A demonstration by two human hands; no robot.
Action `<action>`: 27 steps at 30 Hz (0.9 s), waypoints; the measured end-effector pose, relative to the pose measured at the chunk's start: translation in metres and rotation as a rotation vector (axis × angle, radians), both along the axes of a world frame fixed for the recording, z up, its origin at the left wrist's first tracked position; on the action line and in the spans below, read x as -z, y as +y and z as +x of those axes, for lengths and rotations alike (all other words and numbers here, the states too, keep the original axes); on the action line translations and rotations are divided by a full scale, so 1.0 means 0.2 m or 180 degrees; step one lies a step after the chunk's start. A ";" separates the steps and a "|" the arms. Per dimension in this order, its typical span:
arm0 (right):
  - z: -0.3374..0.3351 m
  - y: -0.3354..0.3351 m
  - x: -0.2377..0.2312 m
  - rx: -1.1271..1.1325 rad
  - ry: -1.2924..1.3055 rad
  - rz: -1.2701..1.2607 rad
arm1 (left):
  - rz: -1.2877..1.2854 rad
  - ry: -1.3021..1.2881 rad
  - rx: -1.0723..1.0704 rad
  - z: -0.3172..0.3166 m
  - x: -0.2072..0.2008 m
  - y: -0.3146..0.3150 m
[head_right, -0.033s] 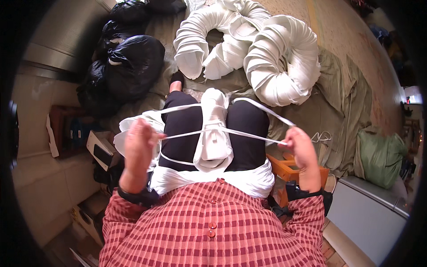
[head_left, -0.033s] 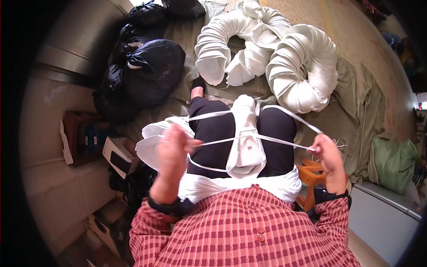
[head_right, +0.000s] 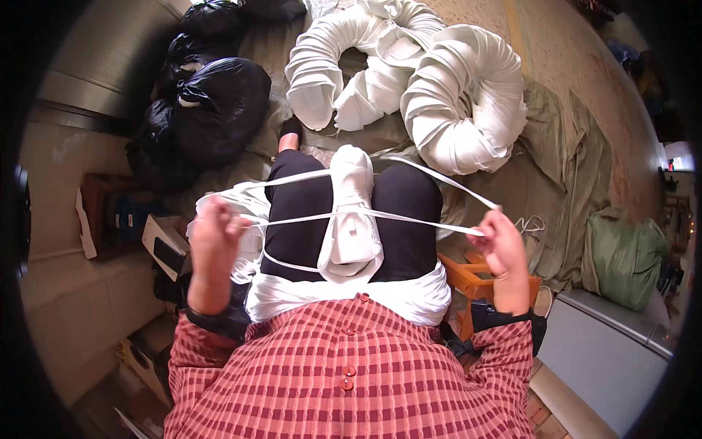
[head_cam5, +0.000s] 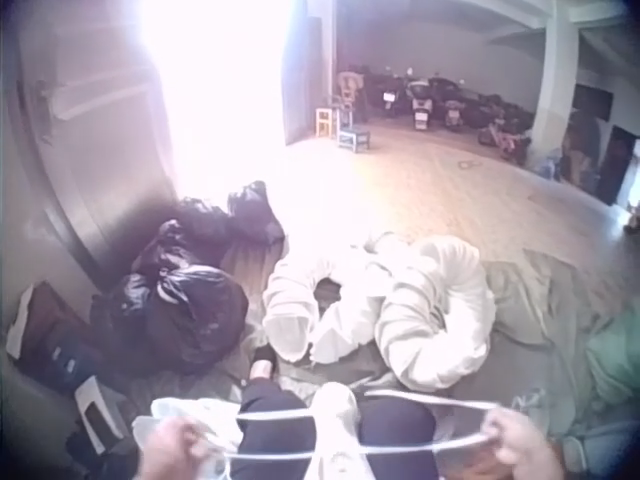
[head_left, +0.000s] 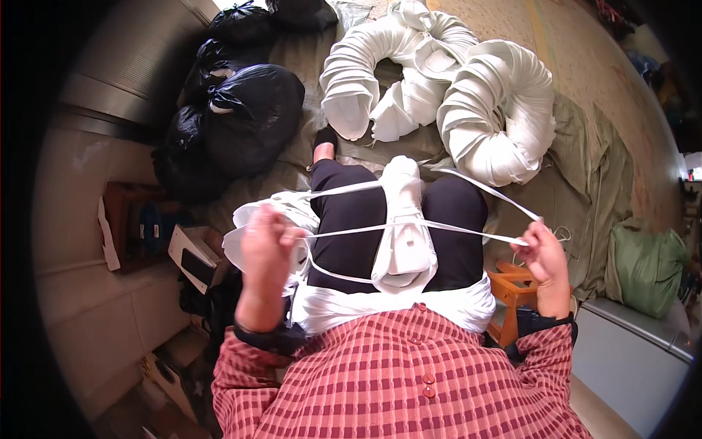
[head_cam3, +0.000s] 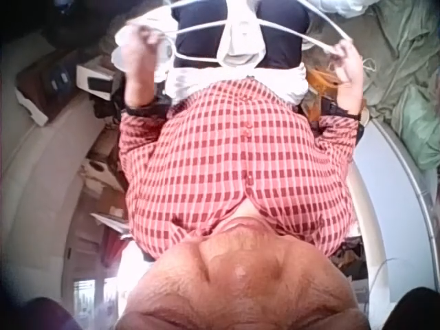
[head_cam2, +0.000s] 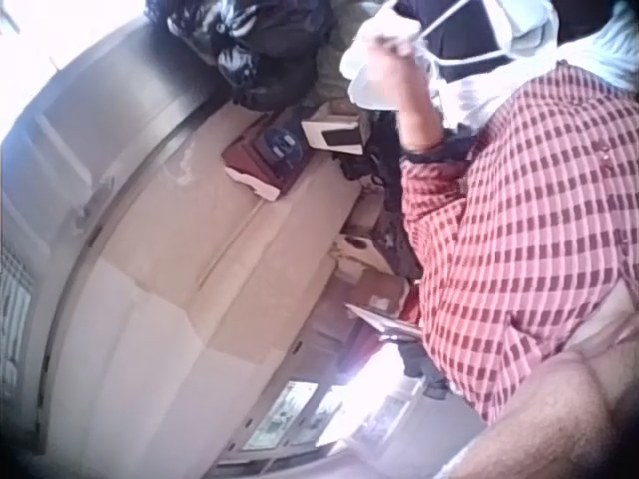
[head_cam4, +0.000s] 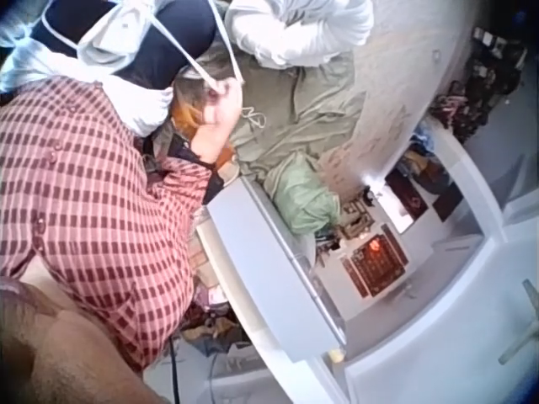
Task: The recorder is lacing white sneakers while sitting.
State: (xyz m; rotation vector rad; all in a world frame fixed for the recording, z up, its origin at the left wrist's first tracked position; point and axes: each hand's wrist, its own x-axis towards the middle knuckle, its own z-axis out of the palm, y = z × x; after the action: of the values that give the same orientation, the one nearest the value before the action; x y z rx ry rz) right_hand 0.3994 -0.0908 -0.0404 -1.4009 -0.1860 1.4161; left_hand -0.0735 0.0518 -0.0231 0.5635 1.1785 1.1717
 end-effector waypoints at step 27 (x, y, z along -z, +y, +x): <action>-0.73 0.35 -0.11 -0.2025 -0.3734 0.1531 | 0.2377 0.3645 0.2241 0.38 0.02 -0.13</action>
State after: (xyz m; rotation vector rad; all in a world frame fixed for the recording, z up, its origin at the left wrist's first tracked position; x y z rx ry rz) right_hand 0.2538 -0.0207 -0.0184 -1.6424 -1.7157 0.7217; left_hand 0.0032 0.0253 -0.0276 2.2172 1.2118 0.5713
